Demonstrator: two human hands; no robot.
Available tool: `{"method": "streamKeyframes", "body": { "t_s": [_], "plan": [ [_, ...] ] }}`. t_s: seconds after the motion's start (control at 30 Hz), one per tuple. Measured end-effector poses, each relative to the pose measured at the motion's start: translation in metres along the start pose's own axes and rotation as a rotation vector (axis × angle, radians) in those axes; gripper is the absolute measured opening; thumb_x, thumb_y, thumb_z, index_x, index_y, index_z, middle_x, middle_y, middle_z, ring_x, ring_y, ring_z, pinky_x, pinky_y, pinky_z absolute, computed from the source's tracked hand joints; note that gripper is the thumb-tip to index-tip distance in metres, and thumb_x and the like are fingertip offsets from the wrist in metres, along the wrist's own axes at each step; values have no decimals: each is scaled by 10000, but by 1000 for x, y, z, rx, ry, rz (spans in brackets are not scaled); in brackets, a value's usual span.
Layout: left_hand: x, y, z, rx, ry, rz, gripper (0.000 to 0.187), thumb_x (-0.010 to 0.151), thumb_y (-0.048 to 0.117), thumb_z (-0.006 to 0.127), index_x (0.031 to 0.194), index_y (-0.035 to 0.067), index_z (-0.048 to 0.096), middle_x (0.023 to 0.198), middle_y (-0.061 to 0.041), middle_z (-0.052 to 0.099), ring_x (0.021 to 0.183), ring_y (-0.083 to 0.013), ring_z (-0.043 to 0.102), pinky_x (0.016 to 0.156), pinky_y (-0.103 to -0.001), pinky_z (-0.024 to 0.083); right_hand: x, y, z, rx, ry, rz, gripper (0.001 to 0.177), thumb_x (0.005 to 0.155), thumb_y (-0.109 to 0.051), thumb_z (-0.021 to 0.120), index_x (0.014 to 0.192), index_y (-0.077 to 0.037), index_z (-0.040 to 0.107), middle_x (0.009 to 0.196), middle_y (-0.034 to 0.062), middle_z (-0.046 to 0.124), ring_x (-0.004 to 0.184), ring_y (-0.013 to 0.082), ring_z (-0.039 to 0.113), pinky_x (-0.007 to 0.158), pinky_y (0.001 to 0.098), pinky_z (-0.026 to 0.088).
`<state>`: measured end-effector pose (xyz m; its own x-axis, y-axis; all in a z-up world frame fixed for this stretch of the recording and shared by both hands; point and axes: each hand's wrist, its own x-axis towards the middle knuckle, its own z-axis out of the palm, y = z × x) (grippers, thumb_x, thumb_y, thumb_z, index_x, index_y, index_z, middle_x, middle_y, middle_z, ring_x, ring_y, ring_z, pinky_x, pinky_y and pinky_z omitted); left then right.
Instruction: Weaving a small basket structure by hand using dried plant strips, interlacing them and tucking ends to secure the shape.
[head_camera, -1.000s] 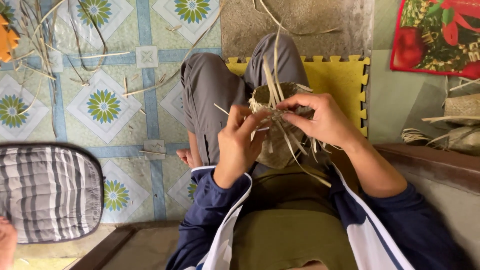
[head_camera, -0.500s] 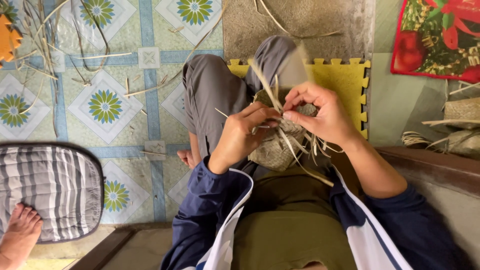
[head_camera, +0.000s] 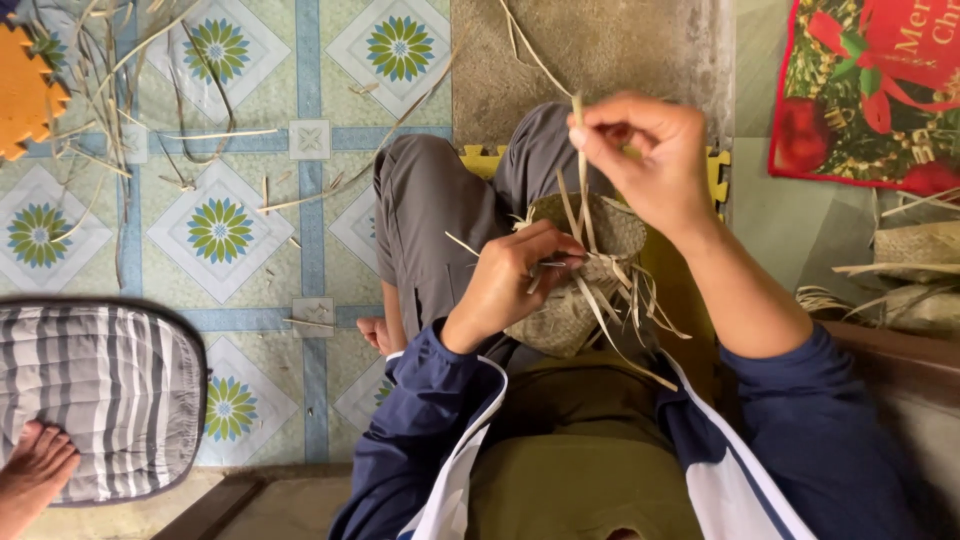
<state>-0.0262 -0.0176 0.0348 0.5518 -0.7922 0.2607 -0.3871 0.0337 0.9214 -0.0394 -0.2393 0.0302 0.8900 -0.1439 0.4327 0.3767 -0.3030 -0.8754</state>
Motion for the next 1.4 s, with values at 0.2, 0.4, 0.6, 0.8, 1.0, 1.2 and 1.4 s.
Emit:
{"method": "streamKeyframes", "body": {
  "t_s": [0.2,0.4,0.6,0.8,1.0,1.2,1.4],
  "plan": [
    [0,3,-2,14,21,-6,233,788,-112,711,990,3,697,872,-41,646,661,-187,629,605,-296,492,15,-22,2,-215,-64,-215,208,980,211,697,1121,60,720,1045,211,751,858,239,702,732,265,587],
    [-2,-7,-1,13,131,-16,175,815,-67,721,964,21,695,850,-50,637,639,-203,545,602,-314,449,-27,-71,2,-630,-327,-118,195,924,29,807,1057,-111,835,959,4,691,820,137,568,1031,393,308],
    [-6,-34,11,-84,167,33,133,901,75,740,1029,90,710,903,-91,711,839,-363,734,719,-394,588,-53,-76,-9,-656,-289,131,132,927,-37,784,1012,-138,786,914,6,725,997,248,641,1081,570,291],
    [-5,-22,5,-123,136,60,160,908,4,698,1066,34,700,922,-155,701,843,-420,718,727,-418,587,-56,-78,-8,-692,-303,170,141,914,-33,775,991,-151,788,919,5,744,992,260,656,1076,589,290],
    [-7,-23,4,-140,120,59,152,923,-3,689,1072,26,701,931,-160,695,847,-414,719,733,-417,586,-55,-81,-6,-687,-343,225,116,897,-21,771,952,-122,787,883,38,744,955,267,653,1065,602,298],
    [-6,-23,4,-159,101,52,154,924,-21,688,1072,17,699,932,-162,693,851,-409,729,729,-415,590,-48,-83,-4,-702,-418,286,87,888,-28,765,928,-102,786,863,58,741,940,268,646,1055,597,313],
    [-5,-19,0,-186,95,-11,179,918,-29,694,1088,25,709,888,-167,696,804,-390,735,684,-394,583,-46,-55,-9,-610,-462,433,74,836,-32,778,891,-81,787,835,60,751,922,256,678,996,524,380]
  ]
}}
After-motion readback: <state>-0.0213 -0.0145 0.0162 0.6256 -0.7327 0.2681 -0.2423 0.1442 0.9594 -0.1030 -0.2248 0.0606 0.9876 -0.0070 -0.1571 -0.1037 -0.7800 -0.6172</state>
